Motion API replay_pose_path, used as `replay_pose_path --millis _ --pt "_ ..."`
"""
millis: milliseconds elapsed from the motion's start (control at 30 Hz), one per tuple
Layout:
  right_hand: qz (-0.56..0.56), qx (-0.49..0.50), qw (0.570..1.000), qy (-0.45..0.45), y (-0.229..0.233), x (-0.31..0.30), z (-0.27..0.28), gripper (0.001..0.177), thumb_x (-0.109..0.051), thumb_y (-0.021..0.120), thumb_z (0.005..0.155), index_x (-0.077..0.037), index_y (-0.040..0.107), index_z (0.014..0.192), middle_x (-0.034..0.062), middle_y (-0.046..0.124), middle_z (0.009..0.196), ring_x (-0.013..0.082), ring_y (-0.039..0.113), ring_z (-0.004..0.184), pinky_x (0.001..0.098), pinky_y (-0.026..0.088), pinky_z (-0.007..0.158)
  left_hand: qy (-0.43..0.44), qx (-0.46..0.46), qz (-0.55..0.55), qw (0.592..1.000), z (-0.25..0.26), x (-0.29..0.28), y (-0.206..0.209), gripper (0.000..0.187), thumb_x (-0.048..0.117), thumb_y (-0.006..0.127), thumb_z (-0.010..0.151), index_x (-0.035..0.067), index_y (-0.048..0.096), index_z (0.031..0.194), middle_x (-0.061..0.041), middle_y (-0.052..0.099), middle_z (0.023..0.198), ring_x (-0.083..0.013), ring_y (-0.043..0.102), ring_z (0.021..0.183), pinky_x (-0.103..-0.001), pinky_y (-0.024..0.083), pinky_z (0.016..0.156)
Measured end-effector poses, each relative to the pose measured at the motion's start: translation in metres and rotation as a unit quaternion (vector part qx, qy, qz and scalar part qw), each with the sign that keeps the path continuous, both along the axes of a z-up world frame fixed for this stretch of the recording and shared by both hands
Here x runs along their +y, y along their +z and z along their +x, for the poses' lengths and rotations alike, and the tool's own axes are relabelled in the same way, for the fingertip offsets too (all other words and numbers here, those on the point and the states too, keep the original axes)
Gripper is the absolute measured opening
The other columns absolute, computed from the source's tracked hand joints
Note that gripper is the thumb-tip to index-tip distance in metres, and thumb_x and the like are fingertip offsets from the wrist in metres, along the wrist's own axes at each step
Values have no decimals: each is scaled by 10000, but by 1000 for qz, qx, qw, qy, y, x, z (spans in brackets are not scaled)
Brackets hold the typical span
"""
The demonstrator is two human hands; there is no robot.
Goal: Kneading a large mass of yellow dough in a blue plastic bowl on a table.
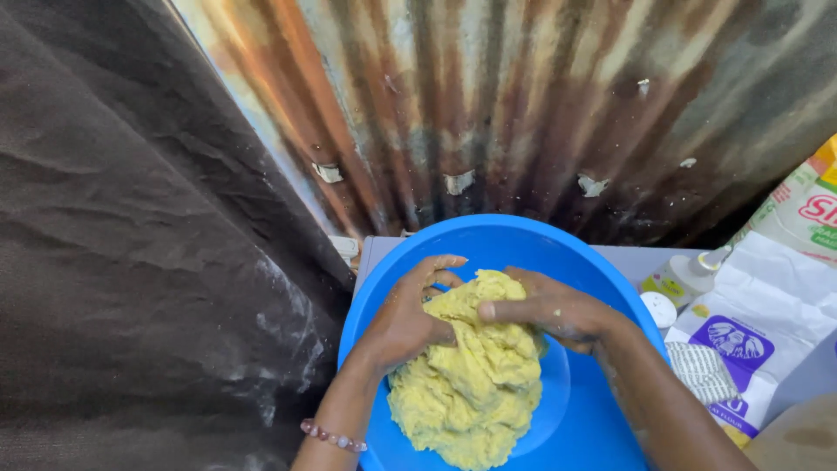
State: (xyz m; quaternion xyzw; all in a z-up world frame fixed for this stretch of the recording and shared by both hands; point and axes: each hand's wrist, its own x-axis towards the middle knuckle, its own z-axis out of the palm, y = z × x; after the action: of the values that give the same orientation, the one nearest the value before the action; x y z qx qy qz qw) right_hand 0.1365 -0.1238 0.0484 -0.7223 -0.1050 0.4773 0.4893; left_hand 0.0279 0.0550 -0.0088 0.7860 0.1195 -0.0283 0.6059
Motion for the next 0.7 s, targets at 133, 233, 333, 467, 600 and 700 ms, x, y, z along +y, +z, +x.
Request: replay_pose_path --millis 133,233,333,467,600,700 --pt "45 -57 995 67 -40 -9 13 1050 -313 1135 539 62 677 1405 327 779 1178 509 795 1148 649 686 923 0 3 2 1000 -2 0 6 1058 -128 762 814 115 353 1760 -285 621 1546 -652 452 1529 -868 425 1195" --pt "-20 -132 989 66 -72 -10 23 1243 -362 1087 597 -71 482 1643 193 623 1551 446 668 1424 622 632 1083 15 24 -3 1000 7 3 -9 1145 -83 797 825 212 261 1793 -180 616 1601 -557 497 1539 -771 546 1120" --pt "-46 -184 981 33 -74 -14 24 912 -269 986 635 -155 556 1432 48 649 1413 285 677 1247 495 578 973 13 127 -64 990 13 3 -11 1174 26 789 893 378 152 1814 -72 424 1769 -399 628 1427 -582 664 936" --pt "54 -138 988 -52 -63 -20 25 482 -21 916 603 -66 775 1061 118 824 938 260 794 831 432 599 698 -60 243 -18 968 13 -4 15 1084 219 689 924 366 109 1828 66 62 1937 -320 184 1763 -590 561 1139" --pt "76 -97 985 -120 -55 -25 36 480 98 904 640 -20 756 1081 176 805 940 331 805 814 480 628 687 -48 212 -10 976 16 -7 6 1056 338 740 878 342 254 1816 19 234 1914 -267 524 1617 -510 570 1120" --pt "98 -80 977 -174 -51 -32 38 552 155 894 601 6 765 1116 183 807 954 352 797 850 505 641 745 -43 202 -71 976 15 -7 3 1077 426 801 862 301 279 1796 15 249 1894 -320 403 1689 -583 561 1286"
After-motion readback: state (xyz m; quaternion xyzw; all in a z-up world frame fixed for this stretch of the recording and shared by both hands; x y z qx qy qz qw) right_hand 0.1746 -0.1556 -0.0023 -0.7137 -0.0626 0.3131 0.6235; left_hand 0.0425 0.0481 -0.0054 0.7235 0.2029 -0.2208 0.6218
